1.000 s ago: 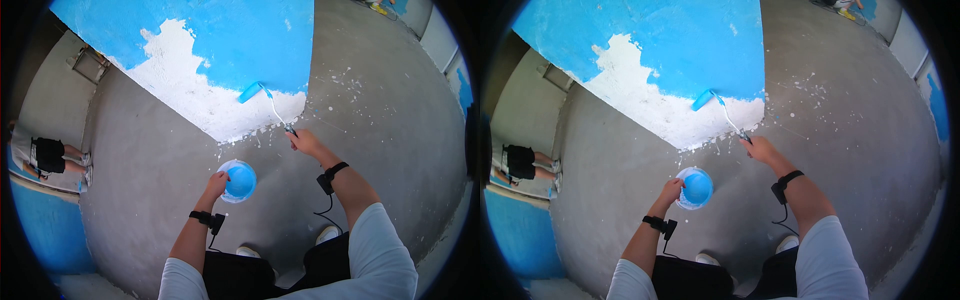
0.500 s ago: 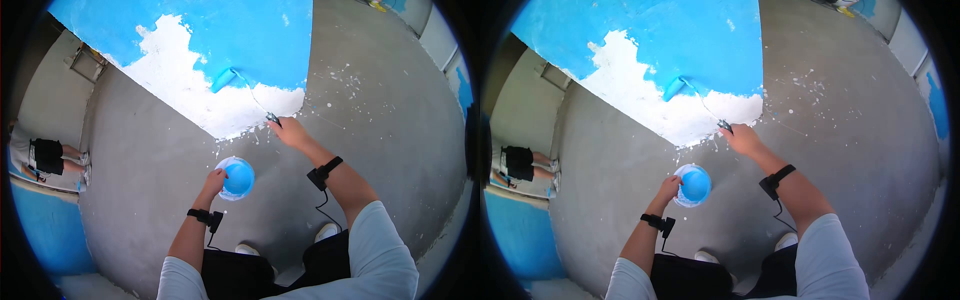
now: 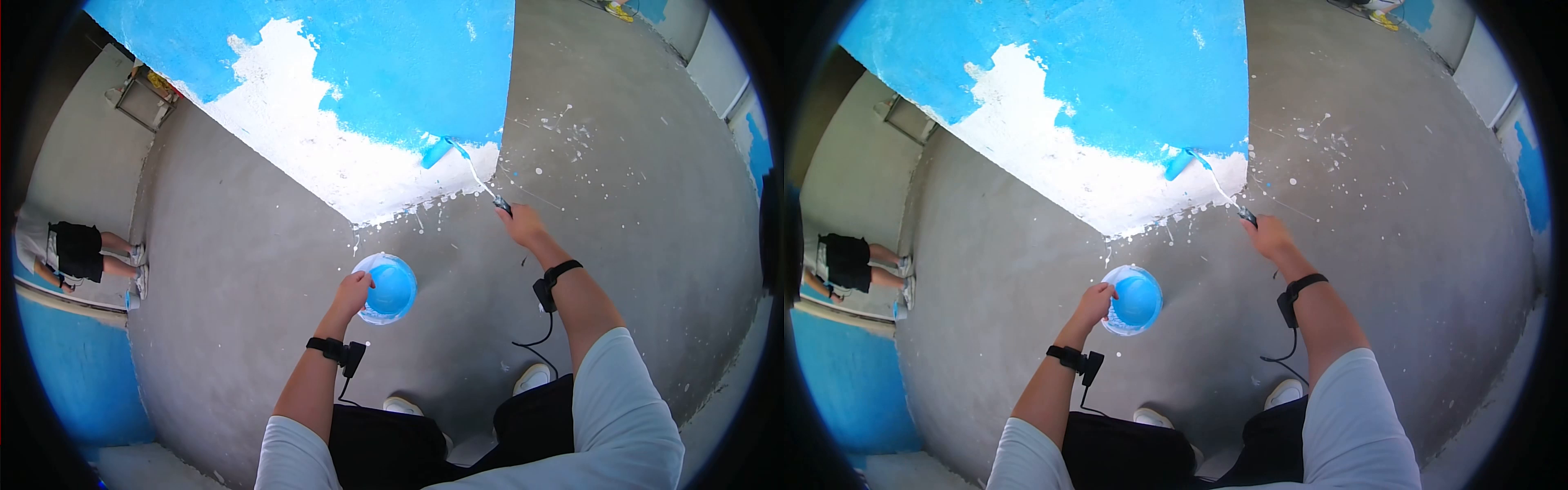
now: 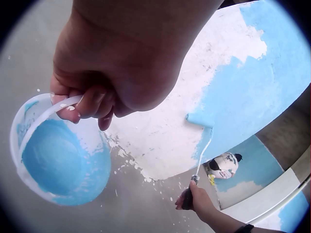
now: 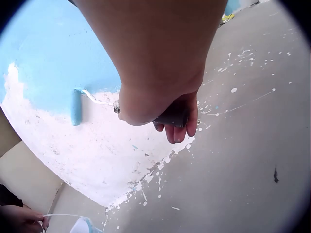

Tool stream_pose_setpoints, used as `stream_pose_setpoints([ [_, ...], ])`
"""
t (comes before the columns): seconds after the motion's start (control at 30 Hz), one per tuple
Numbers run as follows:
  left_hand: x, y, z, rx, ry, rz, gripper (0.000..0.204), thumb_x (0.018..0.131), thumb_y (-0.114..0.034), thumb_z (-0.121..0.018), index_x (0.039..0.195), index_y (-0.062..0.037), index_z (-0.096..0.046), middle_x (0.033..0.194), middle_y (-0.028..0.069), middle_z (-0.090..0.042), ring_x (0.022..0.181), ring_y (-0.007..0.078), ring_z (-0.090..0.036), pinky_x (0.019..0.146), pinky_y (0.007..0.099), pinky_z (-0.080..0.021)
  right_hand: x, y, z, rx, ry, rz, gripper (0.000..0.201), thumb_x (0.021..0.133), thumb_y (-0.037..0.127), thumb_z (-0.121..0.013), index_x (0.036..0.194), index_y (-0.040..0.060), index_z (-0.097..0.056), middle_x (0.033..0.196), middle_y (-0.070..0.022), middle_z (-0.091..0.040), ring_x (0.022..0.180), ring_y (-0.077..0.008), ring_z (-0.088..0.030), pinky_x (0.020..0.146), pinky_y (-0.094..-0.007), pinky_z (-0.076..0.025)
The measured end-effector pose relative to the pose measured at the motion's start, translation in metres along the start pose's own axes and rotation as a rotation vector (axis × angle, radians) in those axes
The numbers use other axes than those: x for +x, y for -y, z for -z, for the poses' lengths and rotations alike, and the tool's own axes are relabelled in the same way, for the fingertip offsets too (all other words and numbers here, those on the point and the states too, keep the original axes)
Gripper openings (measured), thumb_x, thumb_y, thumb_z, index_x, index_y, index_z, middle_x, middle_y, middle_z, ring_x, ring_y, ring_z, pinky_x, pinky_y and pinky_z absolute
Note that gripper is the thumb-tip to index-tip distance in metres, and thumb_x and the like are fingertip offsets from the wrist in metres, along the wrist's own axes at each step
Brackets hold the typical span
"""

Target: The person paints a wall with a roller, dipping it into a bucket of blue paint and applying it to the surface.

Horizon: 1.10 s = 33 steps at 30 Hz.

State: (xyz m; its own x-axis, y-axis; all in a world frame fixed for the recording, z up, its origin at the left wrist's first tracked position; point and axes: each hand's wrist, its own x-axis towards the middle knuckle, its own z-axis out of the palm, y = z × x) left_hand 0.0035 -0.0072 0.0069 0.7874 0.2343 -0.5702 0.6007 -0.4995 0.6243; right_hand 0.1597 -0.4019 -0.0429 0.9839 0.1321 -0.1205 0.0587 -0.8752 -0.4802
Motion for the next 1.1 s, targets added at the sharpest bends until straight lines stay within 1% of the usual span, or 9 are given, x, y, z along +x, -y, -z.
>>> stream_pose_setpoints([
  [0.1,0.001,0.004,0.001,0.001,0.022,0.007,0.029,0.088,-0.029,-0.048,0.08,-0.0052,-0.062,0.064,0.0065,-0.05,0.057,0.0196,-0.055,0.049,0.0352,-0.049,-0.002,-0.008,0.003,-0.02,0.009,-0.02,0.054,0.095,0.048,-0.047,0.086,-0.0014,-0.065,0.088,-0.0257,-0.065,0.086,-0.0434,-0.062,0.077,-0.0496,-0.048],
  [0.17,-0.001,0.002,-0.001,-0.023,-0.005,-0.041,0.028,0.09,-0.024,-0.047,0.079,-0.0026,-0.061,0.054,0.004,-0.046,0.045,0.0159,-0.05,0.044,0.0311,-0.044,-0.005,-0.014,0.008,-0.034,0.033,-0.054,0.053,0.095,0.049,-0.046,0.09,-0.0011,-0.065,0.092,-0.0249,-0.065,0.089,-0.0428,-0.062,0.079,-0.0496,-0.049],
  [0.2,-0.002,0.002,-0.001,-0.025,-0.005,-0.04,0.028,0.09,-0.024,-0.047,0.079,-0.0026,-0.061,0.054,0.004,-0.046,0.045,0.0159,-0.05,0.044,0.0311,-0.044,-0.007,-0.017,0.011,-0.047,0.056,-0.088,0.053,0.096,0.049,-0.046,0.094,-0.0009,-0.065,0.095,-0.0241,-0.066,0.092,-0.0422,-0.062,0.081,-0.0496,-0.049],
  [0.4,-0.005,-0.004,-0.002,0.001,-0.011,-0.05,0.028,0.089,-0.024,-0.048,0.078,-0.0024,-0.061,0.055,0.0048,-0.047,0.045,0.0167,-0.051,0.045,0.0319,-0.044,-0.016,-0.046,0.02,-0.089,-0.015,-0.209,0.052,0.096,0.049,-0.045,0.1,0.0,-0.061,0.096,-0.0235,-0.066,0.094,-0.0421,-0.062,0.081,-0.0499,-0.05],
  [0.47,-0.005,-0.005,0.0,0.026,0.01,-0.016,0.028,0.087,-0.028,-0.048,0.08,-0.0048,-0.063,0.065,0.0078,-0.051,0.056,0.0209,-0.056,0.049,0.0364,-0.049,-0.016,-0.052,0.022,-0.113,-0.025,-0.197,0.052,0.096,0.05,-0.045,0.1,0.0004,-0.06,0.096,-0.0232,-0.066,0.093,-0.042,-0.063,0.081,-0.0503,-0.05],
  [0.7,-0.001,0.002,-0.001,0.026,0.005,-0.008,0.029,0.088,-0.029,-0.049,0.08,-0.0051,-0.063,0.065,0.0071,-0.051,0.057,0.0201,-0.055,0.048,0.0355,-0.049,-0.023,-0.043,0.028,-0.16,-0.067,-0.26,0.048,0.095,0.048,-0.047,0.103,0.0028,-0.058,0.094,-0.025,-0.066,0.09,-0.0436,-0.063,0.079,-0.0509,-0.051],
  [0.8,0.0,0.002,-0.001,0.017,0.003,-0.005,0.029,0.088,-0.029,-0.048,0.08,-0.0052,-0.063,0.064,0.0067,-0.05,0.056,0.0197,-0.054,0.048,0.035,-0.048,-0.023,-0.043,0.033,-0.141,-0.106,-0.253,0.046,0.095,0.05,-0.046,0.105,0.0062,-0.057,0.094,-0.02,-0.067,0.092,-0.0397,-0.064,0.078,-0.0496,-0.052],
  [0.93,0.001,-0.002,-0.002,0.013,-0.001,0.001,0.028,0.089,-0.028,-0.048,0.081,-0.0052,-0.063,0.063,0.0066,-0.049,0.055,0.0194,-0.054,0.048,0.0348,-0.049,-0.025,-0.038,0.04,-0.186,-0.107,-0.244,0.044,0.094,0.049,-0.048,0.104,0.0081,-0.058,0.093,-0.0183,-0.068,0.089,-0.0384,-0.065,0.075,-0.0483,-0.052],
  [1.1,0.002,-0.002,-0.004,0.003,0.001,-0.014,0.029,0.089,-0.028,-0.048,0.081,-0.0048,-0.063,0.062,0.0069,-0.049,0.053,0.0192,-0.054,0.047,0.0343,-0.048,-0.016,-0.019,0.036,-0.198,-0.178,-0.039,0.041,0.091,0.048,-0.053,0.096,0.0087,-0.061,0.08,-0.0141,-0.067,0.077,-0.0358,-0.065,0.067,-0.048,-0.051],
])
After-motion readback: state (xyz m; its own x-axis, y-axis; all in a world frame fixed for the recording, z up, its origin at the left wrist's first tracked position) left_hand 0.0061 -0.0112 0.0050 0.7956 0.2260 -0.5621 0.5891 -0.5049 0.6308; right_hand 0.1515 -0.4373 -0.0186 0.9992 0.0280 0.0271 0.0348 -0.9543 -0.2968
